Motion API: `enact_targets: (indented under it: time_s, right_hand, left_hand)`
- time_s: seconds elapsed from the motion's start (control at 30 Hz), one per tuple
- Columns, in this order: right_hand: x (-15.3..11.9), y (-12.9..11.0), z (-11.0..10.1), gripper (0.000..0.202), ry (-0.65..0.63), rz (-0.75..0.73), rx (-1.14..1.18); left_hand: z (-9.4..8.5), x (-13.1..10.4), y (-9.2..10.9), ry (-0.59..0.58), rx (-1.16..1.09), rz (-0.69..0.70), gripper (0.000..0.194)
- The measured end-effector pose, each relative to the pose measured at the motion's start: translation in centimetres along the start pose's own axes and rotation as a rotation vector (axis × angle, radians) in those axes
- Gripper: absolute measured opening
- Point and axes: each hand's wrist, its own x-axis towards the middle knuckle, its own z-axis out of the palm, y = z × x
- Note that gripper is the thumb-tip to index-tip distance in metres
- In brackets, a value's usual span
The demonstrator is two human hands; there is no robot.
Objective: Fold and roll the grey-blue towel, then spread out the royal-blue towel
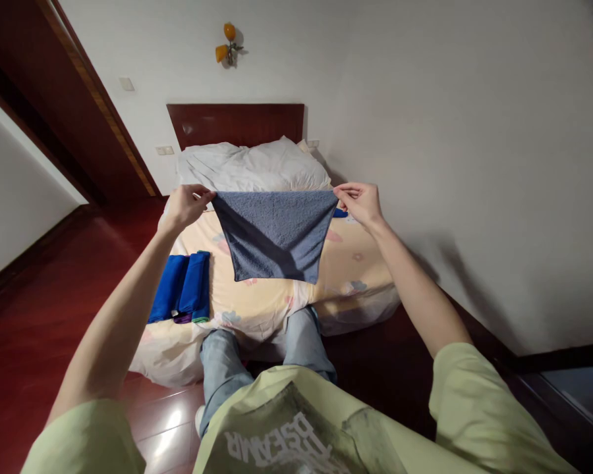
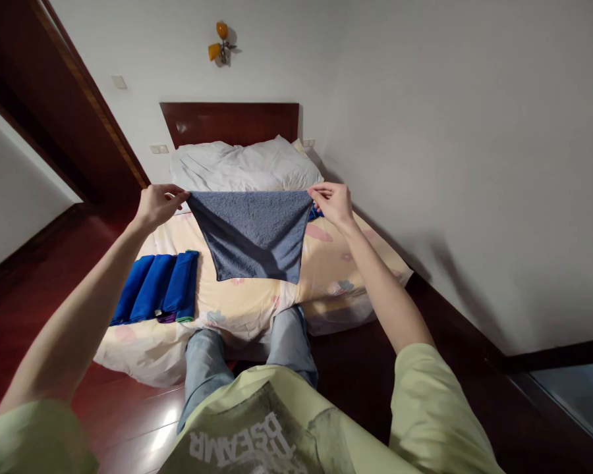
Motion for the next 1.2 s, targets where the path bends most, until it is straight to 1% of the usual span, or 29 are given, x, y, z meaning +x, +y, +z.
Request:
enact_targets:
  time_s: [0.1,0.23,0.3,0.37,0.43,0.53,0.63,0.67,0.73,0.8,0.83,0.87,0.9,0.93,0.97,1.0,1.07,1.13,1.2]
  right_hand:
    - [0.0,0.4,0.4,0.04,-0.058,0.099,0.043]
    - [0.7,1.3,1.0,0.036,-0.103,0.256,0.075]
    - [1.5,2.2,1.7,0.032,-0.116,0.333,0.081]
    - [2.6,3.5,2.8,0.028,-0.128,0.401,0.087]
    - [3.8,5.3,4.6,0.026,-0.133,0.447,0.094]
    - [5.9,8.3,8.2,0.025,-0.109,0.477,0.113]
    - [8.4,10.9,11.6,0.027,-0.037,0.44,0.142]
    - [9.1,11.5,12.5,0.028,-0.009,0.401,0.151]
    - [10.4,12.2,13.7,0.032,0.044,0.292,0.163]
    - [10.8,12.5,14.2,0.039,0.082,0.183,0.161]
    - [10.5,12.6,14.2,0.042,0.093,0.143,0.158]
    - [9.9,12.7,14.1,0.043,0.103,0.116,0.152]
    - [8.9,13.0,13.9,0.044,0.107,0.099,0.146]
    - [7.4,13.4,13.7,0.043,0.107,0.093,0.143]
    - [5.5,13.9,13.4,0.043,0.101,0.099,0.143]
    - [3.2,14.7,13.2,0.042,0.089,0.116,0.145]
    - [-2.4,16.9,13.1,0.04,0.049,0.2,0.169]
    - [-8.6,19.6,13.3,0.037,0.014,0.347,0.164]
    - [-14.7,22.3,13.7,0.032,0.012,0.522,0.118]
  left_hand:
    - [0.5,-0.3,-0.6,-0.1,-0.092,-0.054,0.033]
    - [1.1,-0.2,-1.2,-0.296,-0.363,-0.217,0.031]
    - [1.6,0.1,-1.9,-0.34,-0.477,-0.291,0.032]
    - [2.5,0.7,-2.9,-0.342,-0.553,-0.362,0.031]
    - [4.0,1.4,-4.0,-0.32,-0.598,-0.422,0.029]
    - [6.7,3.2,-5.5,-0.248,-0.646,-0.484,0.022]
    - [8.8,5.8,-6.4,-0.135,-0.656,-0.518,0.015]
    - [9.2,6.7,-6.5,-0.091,-0.652,-0.514,0.015]
    - [9.4,8.2,-6.8,-0.003,-0.647,-0.467,0.016]
    - [9.1,8.8,-7.2,0.075,-0.646,-0.39,0.021]
    - [8.9,8.5,-7.5,0.105,-0.638,-0.359,0.024]
    - [8.8,7.8,-7.8,0.13,-0.624,-0.339,0.028]
    - [8.9,6.6,-8.1,0.152,-0.605,-0.332,0.033]
    - [9.3,4.8,-8.6,0.168,-0.586,-0.335,0.036]
    - [9.9,2.6,-9.0,0.183,-0.567,-0.346,0.039]
    - [10.8,-0.1,-9.6,0.185,-0.556,-0.371,0.04]
    - [13.3,-6.4,-10.9,0.169,-0.515,-0.469,0.041]
    - [16.3,-13.1,-12.1,0.087,-0.478,-0.639,0.043]
    - [19.1,-19.0,-13.1,-0.018,-0.438,-0.824,0.051]
